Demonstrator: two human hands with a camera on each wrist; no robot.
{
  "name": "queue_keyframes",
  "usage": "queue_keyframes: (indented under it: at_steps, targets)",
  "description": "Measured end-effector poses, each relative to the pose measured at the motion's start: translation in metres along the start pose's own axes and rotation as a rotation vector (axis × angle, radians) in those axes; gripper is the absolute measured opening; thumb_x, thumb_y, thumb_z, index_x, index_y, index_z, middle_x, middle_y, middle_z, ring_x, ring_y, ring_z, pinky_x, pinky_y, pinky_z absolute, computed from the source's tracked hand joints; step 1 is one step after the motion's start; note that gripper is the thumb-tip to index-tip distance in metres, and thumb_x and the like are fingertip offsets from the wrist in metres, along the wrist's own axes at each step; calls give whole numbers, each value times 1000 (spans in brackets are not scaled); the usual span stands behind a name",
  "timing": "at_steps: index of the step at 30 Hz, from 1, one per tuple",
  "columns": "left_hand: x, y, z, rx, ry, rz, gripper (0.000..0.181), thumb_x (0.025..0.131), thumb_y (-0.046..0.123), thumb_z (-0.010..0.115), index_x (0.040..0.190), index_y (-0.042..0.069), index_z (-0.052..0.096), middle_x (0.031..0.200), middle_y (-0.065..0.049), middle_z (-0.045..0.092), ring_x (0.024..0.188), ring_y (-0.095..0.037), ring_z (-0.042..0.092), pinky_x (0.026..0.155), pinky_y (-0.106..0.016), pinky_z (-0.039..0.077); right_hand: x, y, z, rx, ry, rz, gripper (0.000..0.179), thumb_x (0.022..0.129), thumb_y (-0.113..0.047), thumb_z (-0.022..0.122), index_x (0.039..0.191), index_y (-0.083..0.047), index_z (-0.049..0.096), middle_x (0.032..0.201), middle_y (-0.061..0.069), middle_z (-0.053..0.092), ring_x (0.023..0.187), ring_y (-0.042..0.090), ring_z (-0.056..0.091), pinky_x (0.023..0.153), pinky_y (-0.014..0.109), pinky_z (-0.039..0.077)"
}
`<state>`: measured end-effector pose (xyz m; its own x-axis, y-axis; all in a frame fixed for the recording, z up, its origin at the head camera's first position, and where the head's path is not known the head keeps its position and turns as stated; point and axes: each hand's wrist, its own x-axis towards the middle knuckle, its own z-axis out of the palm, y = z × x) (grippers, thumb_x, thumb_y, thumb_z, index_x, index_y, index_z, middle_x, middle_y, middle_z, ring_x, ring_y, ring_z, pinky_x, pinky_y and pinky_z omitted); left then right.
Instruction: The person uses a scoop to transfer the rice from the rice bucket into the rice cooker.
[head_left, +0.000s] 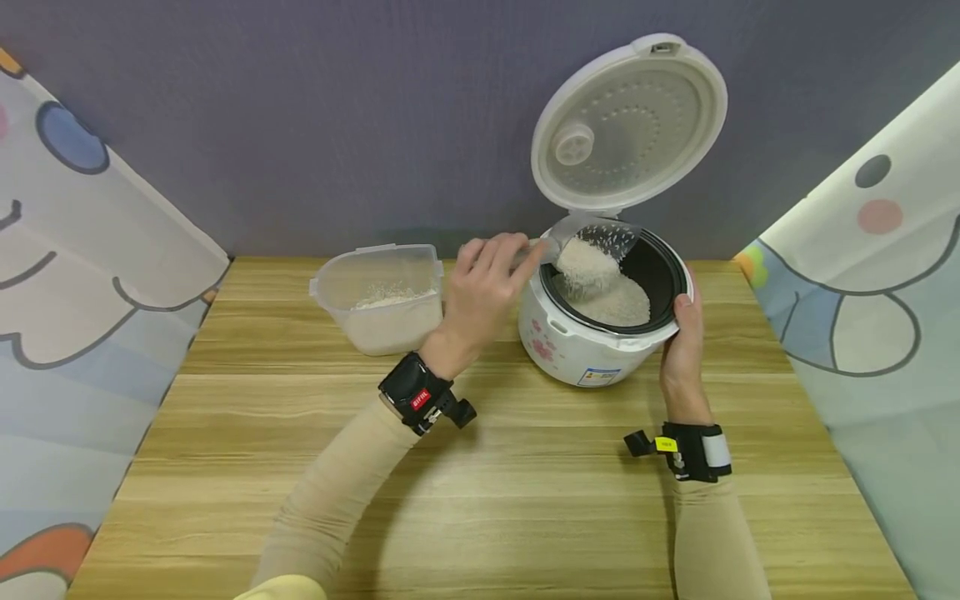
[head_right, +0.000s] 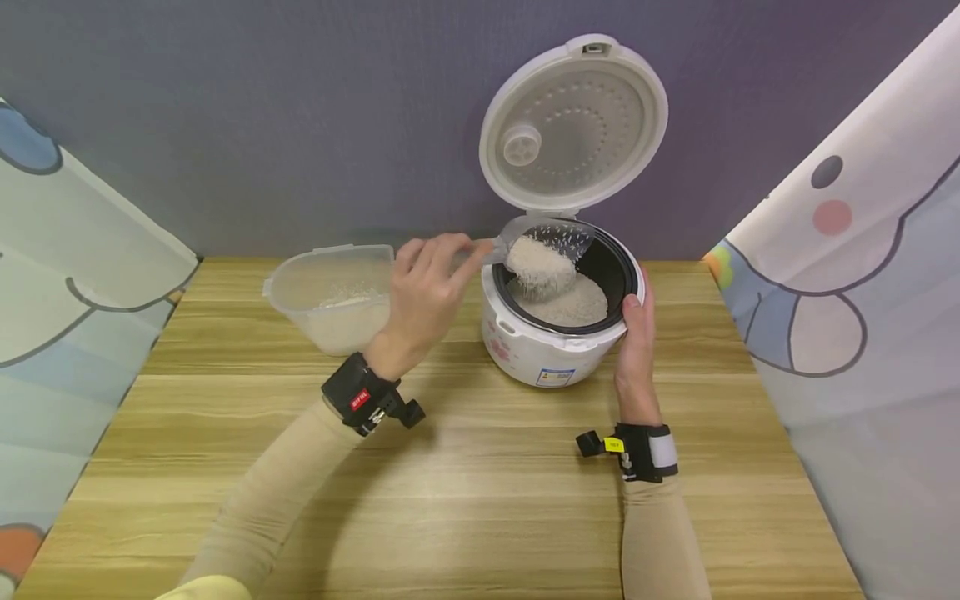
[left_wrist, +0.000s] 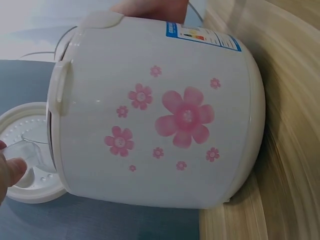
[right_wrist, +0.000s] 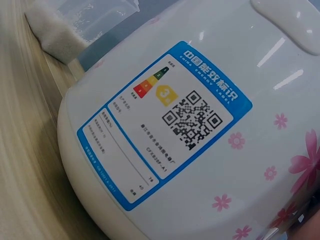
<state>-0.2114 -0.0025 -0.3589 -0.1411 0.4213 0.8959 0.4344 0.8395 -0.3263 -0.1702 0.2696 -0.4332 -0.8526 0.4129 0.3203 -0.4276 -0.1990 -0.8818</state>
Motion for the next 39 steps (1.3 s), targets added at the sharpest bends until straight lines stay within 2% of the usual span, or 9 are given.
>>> queue_keyframes:
  at_steps: [7, 13, 18, 26, 30, 32, 34, 36, 39]
  targets:
    - [-2, 3, -3, 63, -31, 134, 32, 98, 10, 64, 124, 26, 75, 115, 4, 70, 110, -14, 64, 98, -28, 40, -1, -1, 0, 1, -6, 1, 66, 101, -35, 52, 160, -7, 36, 162, 8, 41, 148, 19, 36, 118, 22, 27]
    - [-3, 5, -2, 88, -13, 203, 28, 97, 17, 67, 122, 28, 75, 115, 7, 69, 109, -13, 64, 99, -28, 37, -1, -1, 0, 6, -3, 3, 68, 100, -36, 54, 160, -7, 36, 161, 7, 41, 148, 19, 37, 117, 21, 28]
    - [-7, 6, 0, 79, 19, 227, 26, 97, 16, 67, 120, 26, 76, 112, 7, 68, 107, -13, 63, 95, -27, 37, -1, 0, 0, 4, -9, 6, 69, 100, -36, 54, 160, -6, 35, 162, 7, 40, 148, 19, 36, 118, 21, 27]
    - [-8, 6, 1, 46, 131, 225, 15, 96, 25, 72, 109, 24, 77, 108, 9, 70, 102, -13, 60, 89, -28, 35, -2, 0, -1, 7, -3, -8, 67, 101, -34, 53, 159, -6, 37, 161, 7, 41, 148, 19, 36, 117, 21, 27]
    - [-10, 5, 1, 35, 132, 243, 15, 95, 25, 72, 109, 23, 77, 109, 9, 71, 103, -13, 58, 89, -28, 34, -2, 1, 0, 10, 2, -10, 66, 100, -32, 53, 158, -6, 38, 160, 7, 43, 147, 19, 36, 117, 21, 27]
    - [-10, 4, 0, 17, 118, 235, 15, 96, 25, 70, 110, 23, 77, 110, 8, 71, 104, -13, 58, 89, -29, 34, -1, 1, 0, 13, 2, -15, 66, 99, -32, 54, 158, -6, 40, 160, 8, 43, 147, 19, 37, 117, 22, 27]
    - [-11, 4, -1, -20, 98, 200, 17, 96, 23, 69, 111, 23, 77, 111, 7, 71, 104, -14, 58, 88, -30, 33, -1, 2, 0, 9, -2, -20, 66, 99, -33, 54, 158, -7, 40, 160, 7, 43, 147, 19, 36, 117, 22, 27]
    - [-12, 3, -1, -71, 77, 135, 18, 96, 21, 68, 112, 23, 76, 112, 5, 72, 105, -15, 59, 87, -32, 34, -1, 1, 0, 5, -7, -25, 66, 99, -34, 54, 158, -7, 40, 160, 7, 43, 147, 20, 37, 117, 22, 27]
    - [-13, 3, -1, -158, 54, 5, 19, 95, 15, 69, 111, 23, 76, 111, 2, 72, 104, -17, 61, 87, -34, 36, -1, 1, 0, -2, -11, -31, 67, 99, -35, 53, 158, -6, 39, 160, 8, 43, 147, 20, 37, 117, 22, 28]
